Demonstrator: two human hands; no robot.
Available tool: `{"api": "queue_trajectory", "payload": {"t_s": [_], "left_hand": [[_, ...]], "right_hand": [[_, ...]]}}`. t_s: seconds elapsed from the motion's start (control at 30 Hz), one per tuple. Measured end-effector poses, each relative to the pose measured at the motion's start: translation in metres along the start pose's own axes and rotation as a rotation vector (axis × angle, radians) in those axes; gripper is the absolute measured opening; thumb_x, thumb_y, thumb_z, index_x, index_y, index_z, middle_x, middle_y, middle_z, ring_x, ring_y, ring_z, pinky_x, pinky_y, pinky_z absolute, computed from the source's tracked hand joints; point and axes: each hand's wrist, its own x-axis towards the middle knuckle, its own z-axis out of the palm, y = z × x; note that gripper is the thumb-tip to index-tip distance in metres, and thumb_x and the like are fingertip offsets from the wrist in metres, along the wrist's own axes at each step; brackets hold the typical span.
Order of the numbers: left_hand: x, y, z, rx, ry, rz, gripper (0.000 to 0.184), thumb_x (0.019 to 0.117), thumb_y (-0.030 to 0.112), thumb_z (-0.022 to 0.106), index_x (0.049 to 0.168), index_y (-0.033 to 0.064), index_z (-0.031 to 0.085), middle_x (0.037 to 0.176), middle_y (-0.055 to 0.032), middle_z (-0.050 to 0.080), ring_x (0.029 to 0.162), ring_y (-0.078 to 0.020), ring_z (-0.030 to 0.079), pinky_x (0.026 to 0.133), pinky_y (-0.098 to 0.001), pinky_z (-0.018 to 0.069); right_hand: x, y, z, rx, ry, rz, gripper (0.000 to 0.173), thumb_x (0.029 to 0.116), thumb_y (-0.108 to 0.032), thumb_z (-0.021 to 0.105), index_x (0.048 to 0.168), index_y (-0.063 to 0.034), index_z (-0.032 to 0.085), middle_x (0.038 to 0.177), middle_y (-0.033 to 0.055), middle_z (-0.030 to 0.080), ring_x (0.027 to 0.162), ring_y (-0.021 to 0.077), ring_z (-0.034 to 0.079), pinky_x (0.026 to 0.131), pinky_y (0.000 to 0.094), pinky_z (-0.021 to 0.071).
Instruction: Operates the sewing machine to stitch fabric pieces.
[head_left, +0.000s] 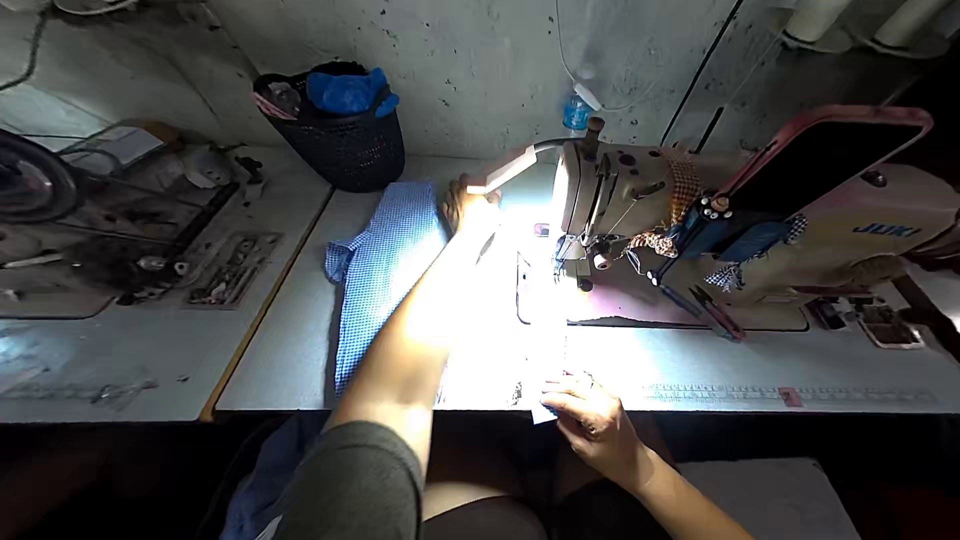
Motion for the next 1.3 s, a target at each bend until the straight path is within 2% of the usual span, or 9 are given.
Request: {"api": "queue_trajectory", "payload": {"t_s": [0.1,0.2,0.3,0.43,0.57,0.73,0.93,1.17,1.3], "left_hand": [[-0.036,-0.009,-0.015,-0.101,-0.036,0.346,0.045,0.1028,0.029,0.057,0.13,-0.0072,0.059,0.125,-0.0288,0.062,0.119,-0.0392,0.06,0.103,-0.0524,0.047],[-0.121,-0.01,-0.05,-0.07,-0.398,0.559,0.022,0.1028,0.017,0.057,0.112,0.0034,0.072,0.1,-0.0121,0.071,0.088,-0.0225,0.068,0.081,-0.0446,0.0546],[-0.197,-0.046,-0.047,-0.216,-0.611,0.761,0.025,0.0906,0.01,0.063,0.114,0.0088,0.072,0.115,-0.0033,0.069,0.096,-0.0097,0.067,0.082,-0.0299,0.058],[-0.253,-0.063,-0.031,-0.461,-0.406,0.849,0.031,0.0902,0.015,0.071,0.118,0.0035,0.073,0.12,-0.0087,0.072,0.115,-0.0156,0.066,0.1,-0.0335,0.0549],[-0.264,-0.052,-0.019,-0.74,-0.133,0.73,0.013,0.0883,0.007,0.077,0.097,-0.0012,0.075,0.098,-0.0077,0.075,0.095,-0.0098,0.071,0.087,-0.0271,0.0603],[-0.257,-0.037,-0.023,-0.911,-0.12,0.526,0.004,0.0855,-0.001,0.075,0.089,-0.001,0.073,0.087,-0.0018,0.076,0.081,-0.0052,0.072,0.079,-0.0236,0.0617],[-0.257,-0.038,-0.025,-0.875,-0.109,0.544,0.003,0.0875,0.001,0.074,0.089,-0.0005,0.073,0.088,-0.0014,0.075,0.085,-0.0045,0.071,0.082,-0.0232,0.0609],[-0.257,-0.055,-0.032,-0.445,0.054,0.912,0.019,0.1007,0.025,0.063,0.093,0.0153,0.076,0.103,0.0009,0.078,0.104,-0.0067,0.068,0.101,-0.0375,0.0415],[-0.258,-0.069,-0.034,-0.267,0.002,1.094,0.025,0.1048,0.029,0.055,0.098,0.0164,0.076,0.11,-0.0018,0.077,0.113,-0.0131,0.068,0.104,-0.0387,0.0442]], "right_hand": [[-0.001,-0.005,-0.002,-0.026,-0.03,-0.023,0.02,0.0979,-0.013,0.06,0.1,-0.0096,0.079,0.106,0.0029,0.078,0.109,0.0139,0.07,0.101,0.031,0.0534],[-0.003,-0.012,-0.006,-0.024,-0.045,-0.021,0.021,0.0993,-0.012,0.059,0.103,-0.0087,0.079,0.108,0.0042,0.078,0.108,0.0147,0.071,0.102,0.0319,0.0523],[-0.001,-0.018,-0.01,0.037,-0.012,-0.003,0.02,0.1007,-0.01,0.059,0.105,-0.0053,0.078,0.11,0.0093,0.076,0.115,0.0192,0.069,0.107,0.0352,0.0503],[0.008,-0.029,-0.018,0.146,0.035,0.099,0.017,0.1005,-0.011,0.061,0.103,-0.0059,0.078,0.105,0.0088,0.072,0.108,0.0146,0.066,0.098,0.0296,0.0536],[0.033,-0.03,-0.024,0.292,0.157,0.241,0.011,0.0926,-0.009,0.072,0.1,-0.0024,0.076,0.099,0.0035,0.075,0.096,0.0068,0.069,0.089,0.0247,0.0572],[0.055,-0.024,-0.029,0.502,0.21,0.389,0.026,0.0835,-0.003,0.079,0.106,-0.0032,0.065,0.094,0.0011,0.071,0.086,0.0074,0.069,0.082,0.0244,0.0604],[0.054,-0.026,-0.03,0.417,0.183,0.325,0.018,0.0853,-0.004,0.076,0.102,-0.0016,0.071,0.096,0.0021,0.074,0.091,0.0065,0.071,0.087,0.0244,0.0602],[0.038,-0.027,-0.036,-0.009,0.095,-0.005,0.017,0.1015,-0.016,0.061,0.1,-0.0097,0.078,0.1,0.005,0.074,0.103,0.0124,0.067,0.094,0.0278,0.0523],[0.018,-0.028,-0.035,-0.165,-0.054,-0.144,0.02,0.1036,-0.013,0.058,0.106,-0.01,0.078,0.114,0.0073,0.076,0.119,0.0204,0.066,0.109,0.0358,0.0481]]}}
